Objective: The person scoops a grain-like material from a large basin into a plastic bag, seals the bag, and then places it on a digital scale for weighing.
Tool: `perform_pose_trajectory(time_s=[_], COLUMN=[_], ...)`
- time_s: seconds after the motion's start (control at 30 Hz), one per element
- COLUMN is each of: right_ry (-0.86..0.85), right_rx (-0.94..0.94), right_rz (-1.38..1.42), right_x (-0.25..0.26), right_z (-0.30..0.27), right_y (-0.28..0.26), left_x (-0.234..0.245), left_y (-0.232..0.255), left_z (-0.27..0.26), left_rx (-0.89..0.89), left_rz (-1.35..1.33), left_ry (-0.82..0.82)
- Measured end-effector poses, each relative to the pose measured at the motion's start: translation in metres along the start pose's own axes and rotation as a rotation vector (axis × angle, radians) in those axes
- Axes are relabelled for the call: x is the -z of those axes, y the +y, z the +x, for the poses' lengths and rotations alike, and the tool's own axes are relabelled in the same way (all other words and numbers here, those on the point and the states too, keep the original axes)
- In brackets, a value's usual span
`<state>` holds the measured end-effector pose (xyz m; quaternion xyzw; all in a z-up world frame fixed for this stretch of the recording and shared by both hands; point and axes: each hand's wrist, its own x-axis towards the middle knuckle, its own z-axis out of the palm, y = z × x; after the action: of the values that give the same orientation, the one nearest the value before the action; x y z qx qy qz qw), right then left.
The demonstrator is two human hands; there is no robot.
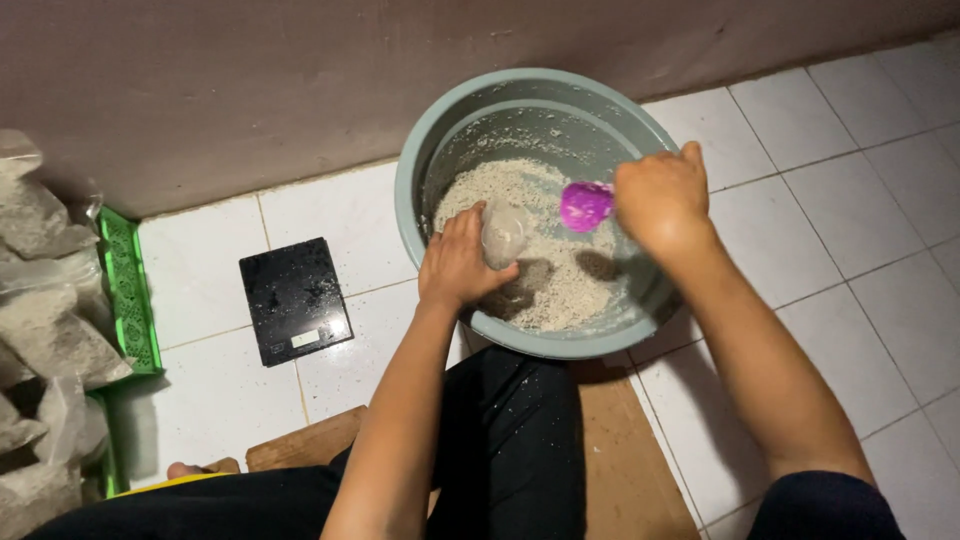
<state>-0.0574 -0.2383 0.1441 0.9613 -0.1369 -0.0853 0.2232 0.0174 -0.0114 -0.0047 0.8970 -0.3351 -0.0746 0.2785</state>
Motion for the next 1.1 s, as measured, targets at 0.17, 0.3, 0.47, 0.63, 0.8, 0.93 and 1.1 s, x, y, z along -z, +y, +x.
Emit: perform_pose_trajectory(time_s=[0.17, 0.3, 0.47, 0.63, 0.8, 0.93, 1.1], right_ry=[-0.194, -0.251, -0.27, -0.263, -0.391, -0.403, -0.476], right_rx=[-0.176, -0.179, -0.095, -0.004, 0.095, 0.123, 0.134], right_rz=[-0.037, -0.108, -0.01, 0.055, 0.366, 0.506, 0.497], right_x=[-0.162, -0.243, -0.225, -0.191, -0.164, -0.18, -0.177], right_z=[0.049, 0.06, 0.05, 0.05, 0.041, 0.053, 0.046], right_y=[0.034, 0.033, 0.022, -0.007, -0.075, -0.103, -0.092], left_x=[-0.002, 0.0, 0.002, 0.004, 0.012, 0.009, 0.019], left_y=[0.0, 0.001, 0.0, 0.001, 0.009, 0.008, 0.014], left_z=[-0.003, -0.001, -0.001, -0.003, -0.006, -0.003, -0.007], left_rx=[-0.015, -0.017, -0.027, -0.012, -0.004, 0.022, 0.041], left_rz=[0.0, -0.012, -0.006, -0.025, -0.017, 0.004, 0.021], left_ry=[0.045, 0.058, 0.033, 0.017, -0.028, -0.044, -0.083])
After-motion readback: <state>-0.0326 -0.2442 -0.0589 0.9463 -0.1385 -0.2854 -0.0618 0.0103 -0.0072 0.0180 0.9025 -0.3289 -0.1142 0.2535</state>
